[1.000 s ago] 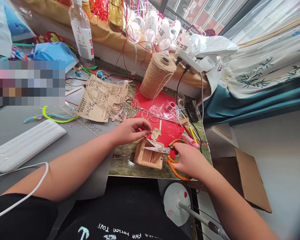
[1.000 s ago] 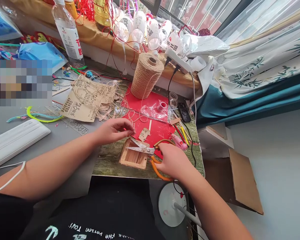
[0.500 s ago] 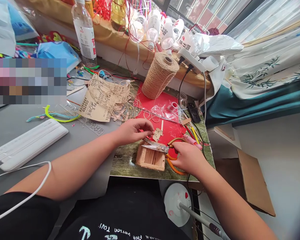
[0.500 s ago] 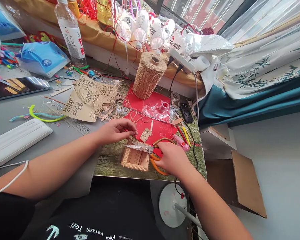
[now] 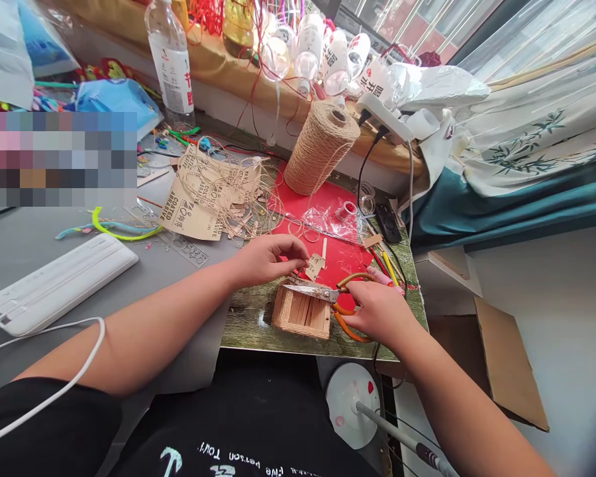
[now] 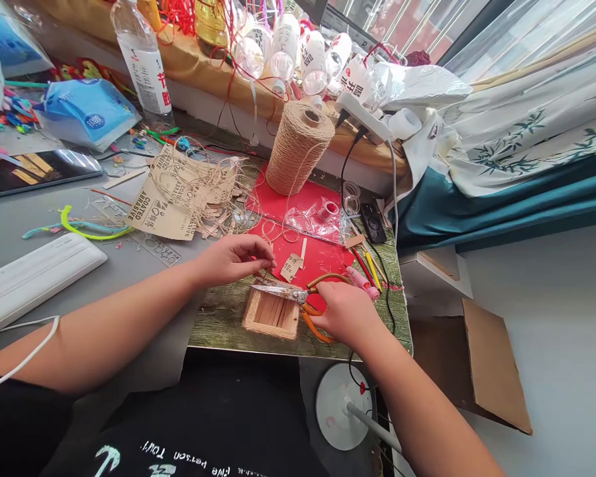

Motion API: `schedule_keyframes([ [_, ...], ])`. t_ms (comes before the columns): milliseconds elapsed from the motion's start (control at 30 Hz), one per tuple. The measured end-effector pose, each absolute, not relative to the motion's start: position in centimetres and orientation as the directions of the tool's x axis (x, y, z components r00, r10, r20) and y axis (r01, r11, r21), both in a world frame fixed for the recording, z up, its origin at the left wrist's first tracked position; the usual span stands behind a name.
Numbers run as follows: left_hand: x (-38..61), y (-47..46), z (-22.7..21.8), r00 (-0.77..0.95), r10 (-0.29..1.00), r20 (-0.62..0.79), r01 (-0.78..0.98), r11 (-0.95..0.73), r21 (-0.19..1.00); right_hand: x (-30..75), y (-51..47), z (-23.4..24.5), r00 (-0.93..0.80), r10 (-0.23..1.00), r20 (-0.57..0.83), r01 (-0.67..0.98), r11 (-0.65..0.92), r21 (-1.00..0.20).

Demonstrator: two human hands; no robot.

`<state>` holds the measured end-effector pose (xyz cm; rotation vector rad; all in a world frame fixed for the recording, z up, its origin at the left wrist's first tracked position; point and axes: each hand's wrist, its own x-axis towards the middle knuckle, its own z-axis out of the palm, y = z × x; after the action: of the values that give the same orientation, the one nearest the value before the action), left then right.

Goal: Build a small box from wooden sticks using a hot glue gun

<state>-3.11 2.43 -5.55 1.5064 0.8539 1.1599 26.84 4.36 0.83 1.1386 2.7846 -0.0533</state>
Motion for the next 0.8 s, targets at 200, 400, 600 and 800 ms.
schedule_keyframes([
  [200, -3.08, 2.42, -5.61, 0.284, 0.928, 0.24, -0.042, -0.238, 0.97, 27.05, 4.08, 0.63, -0.707, 0.696, -0.125, 0.69, 0.718, 0.093],
  [400, -3.07, 2.42, -5.52, 0.284, 0.927, 0.245, -0.059, -0.238, 0.97, 26.88, 4.13, 0.82, -0.712, 0.689, -0.139, 0.682, 0.725, 0.1],
  [600, -3.16, 2.36, -5.53, 0.29, 0.925, 0.244, -0.036, -0.244, 0.969, 26.85, 4.05, 0.78, -0.736, 0.665, -0.123, 0.649, 0.746, 0.148],
  [800, -3.19, 2.31, -5.37, 0.297, 0.926, 0.233, -0.019, -0.238, 0.971, 26.76, 3.84, 0.83, -0.76, 0.646, -0.076, 0.626, 0.758, 0.18],
])
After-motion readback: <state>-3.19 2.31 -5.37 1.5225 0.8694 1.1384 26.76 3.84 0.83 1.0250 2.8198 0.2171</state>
